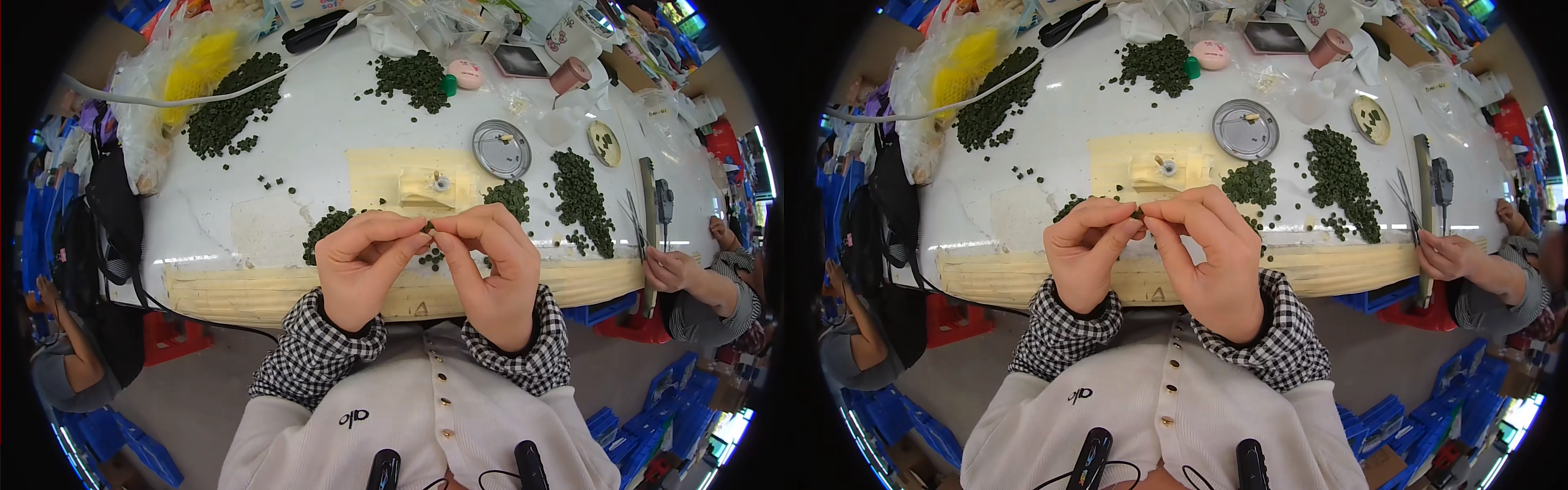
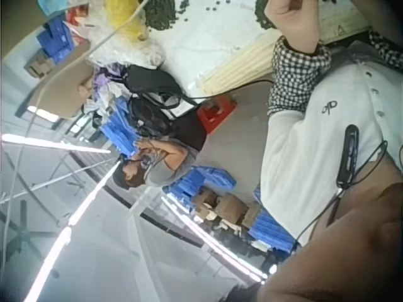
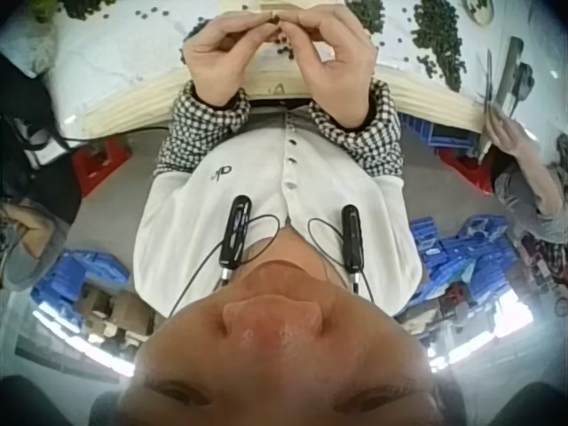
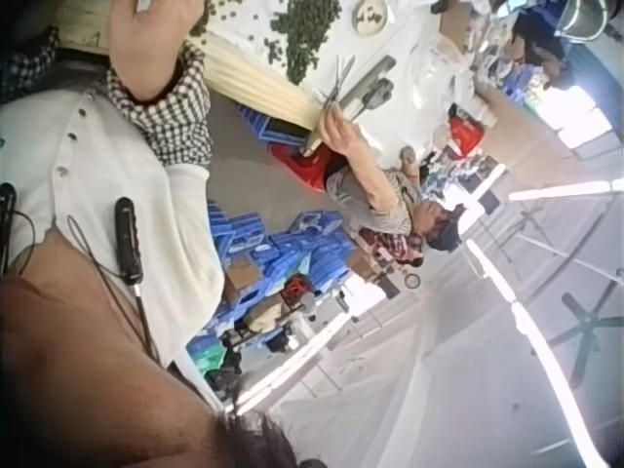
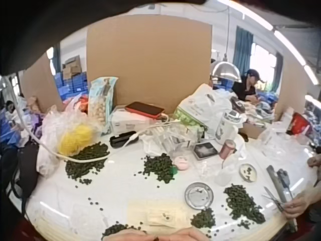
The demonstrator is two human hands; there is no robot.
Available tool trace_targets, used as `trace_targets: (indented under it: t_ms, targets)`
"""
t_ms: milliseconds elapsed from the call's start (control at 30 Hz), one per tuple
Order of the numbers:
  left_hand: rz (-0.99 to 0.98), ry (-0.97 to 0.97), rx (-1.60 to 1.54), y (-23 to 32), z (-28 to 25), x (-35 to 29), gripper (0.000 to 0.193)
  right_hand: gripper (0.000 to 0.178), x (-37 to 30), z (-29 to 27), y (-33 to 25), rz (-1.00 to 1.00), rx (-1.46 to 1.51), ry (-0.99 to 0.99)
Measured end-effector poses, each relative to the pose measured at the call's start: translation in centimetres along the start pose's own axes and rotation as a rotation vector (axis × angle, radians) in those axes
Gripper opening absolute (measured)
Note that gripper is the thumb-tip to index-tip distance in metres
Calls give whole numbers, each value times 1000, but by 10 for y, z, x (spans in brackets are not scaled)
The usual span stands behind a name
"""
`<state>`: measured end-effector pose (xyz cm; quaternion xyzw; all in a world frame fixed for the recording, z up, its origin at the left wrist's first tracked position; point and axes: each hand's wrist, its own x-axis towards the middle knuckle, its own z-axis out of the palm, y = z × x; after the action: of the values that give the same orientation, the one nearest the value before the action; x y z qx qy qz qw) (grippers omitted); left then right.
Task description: Assembling small green plastic components and mechanical parts on a workbench.
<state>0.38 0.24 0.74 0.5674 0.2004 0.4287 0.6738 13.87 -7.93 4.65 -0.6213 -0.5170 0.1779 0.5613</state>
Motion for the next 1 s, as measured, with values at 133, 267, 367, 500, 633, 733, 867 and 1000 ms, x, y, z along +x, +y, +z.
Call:
trace_targets:
  t_ms: [133,267,367,500,633,733,867,1000]
  targets:
    - [32,-5,40,2,1,0,21,16,-2,-1,5,82,156,-28]
    - [16,-26,43,0,1,1,20,19,0,-9,1,6,15,-95]
    - [-44,-41,-60,-2,-1,2,19,22,-1,-14,1,-19,-12,-125]
    - [-121,-34,-166,-1,-1,2,18,26,-1,-12,7,-69,50,-111]
    - [-121,-2,-200,-3,-2,1,18,30,-1,-10,4,-121,2,-138]
    - [-120,20,-223,-4,-3,0,19,31,-2,-8,3,-118,3,-146]
    - [-60,19,-171,-4,-1,0,19,32,-4,-6,5,-127,10,-123]
    - [-49,13,-134,-1,1,0,18,32,-3,-6,6,-154,4,-102]
